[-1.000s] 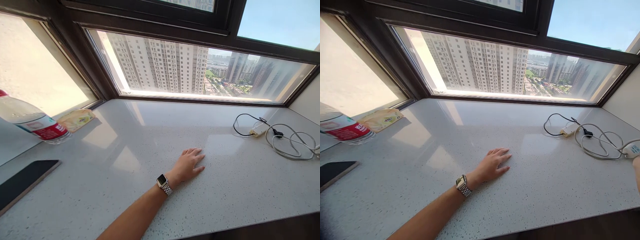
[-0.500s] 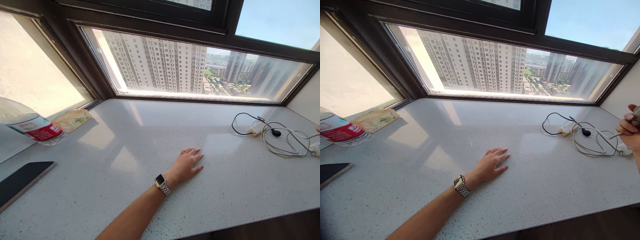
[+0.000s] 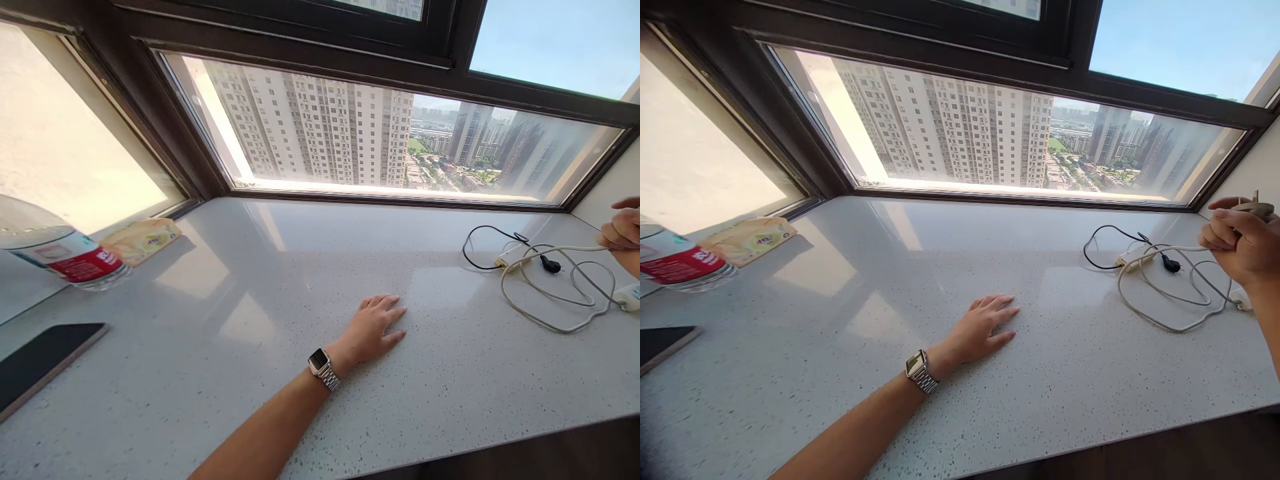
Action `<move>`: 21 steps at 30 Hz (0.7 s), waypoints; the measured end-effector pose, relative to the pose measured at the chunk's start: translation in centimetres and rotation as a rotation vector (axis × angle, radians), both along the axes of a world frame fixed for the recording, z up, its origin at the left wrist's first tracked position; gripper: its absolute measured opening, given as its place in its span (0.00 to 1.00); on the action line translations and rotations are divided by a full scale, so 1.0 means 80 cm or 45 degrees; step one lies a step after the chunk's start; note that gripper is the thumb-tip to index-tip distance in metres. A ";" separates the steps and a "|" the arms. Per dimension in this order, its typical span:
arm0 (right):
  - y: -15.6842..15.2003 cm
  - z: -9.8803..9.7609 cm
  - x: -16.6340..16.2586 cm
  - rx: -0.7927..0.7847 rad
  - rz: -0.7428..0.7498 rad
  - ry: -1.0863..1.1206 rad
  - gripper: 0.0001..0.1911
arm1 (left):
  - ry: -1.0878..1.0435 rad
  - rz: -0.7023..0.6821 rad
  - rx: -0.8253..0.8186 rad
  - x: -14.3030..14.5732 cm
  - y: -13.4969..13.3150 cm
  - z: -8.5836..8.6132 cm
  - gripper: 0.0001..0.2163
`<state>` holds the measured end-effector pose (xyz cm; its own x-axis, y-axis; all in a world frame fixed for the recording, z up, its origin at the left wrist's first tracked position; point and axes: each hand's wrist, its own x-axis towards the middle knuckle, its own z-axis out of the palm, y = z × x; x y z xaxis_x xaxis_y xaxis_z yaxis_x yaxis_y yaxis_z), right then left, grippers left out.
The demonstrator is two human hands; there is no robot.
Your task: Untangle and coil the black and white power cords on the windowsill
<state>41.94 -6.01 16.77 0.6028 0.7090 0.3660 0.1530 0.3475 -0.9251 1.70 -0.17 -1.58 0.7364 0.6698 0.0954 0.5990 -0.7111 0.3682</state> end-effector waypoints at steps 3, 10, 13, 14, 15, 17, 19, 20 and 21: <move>0.026 -0.008 0.004 0.028 -0.018 -0.002 0.03 | 0.019 0.001 -0.006 0.000 0.000 0.002 0.23; 0.088 -0.051 0.021 -0.162 -0.256 0.164 0.07 | -0.004 -0.002 0.021 -0.001 0.003 -0.005 0.23; 0.104 -0.085 0.023 -0.343 -0.101 0.278 0.03 | -0.032 -0.004 0.050 -0.001 0.004 -0.011 0.22; 0.109 -0.096 0.024 -0.408 -0.006 0.286 0.03 | -0.044 -0.007 0.058 -0.001 0.003 -0.012 0.22; 0.113 -0.107 0.026 -0.470 0.059 0.298 0.03 | -0.055 -0.009 0.062 0.000 0.003 -0.013 0.22; 0.121 -0.127 0.031 -0.553 0.055 0.342 0.04 | -0.060 -0.010 0.061 0.000 0.003 -0.013 0.22; 0.127 -0.142 0.037 -0.586 -0.086 0.404 0.04 | -0.047 -0.003 0.054 0.000 0.002 -0.011 0.22; 0.129 -0.147 0.041 -0.593 -0.158 0.431 0.03 | -0.038 0.000 0.051 0.001 0.001 -0.010 0.22; 0.129 -0.152 0.044 -0.594 -0.217 0.450 0.03 | -0.028 0.001 0.048 0.001 0.001 -0.009 0.22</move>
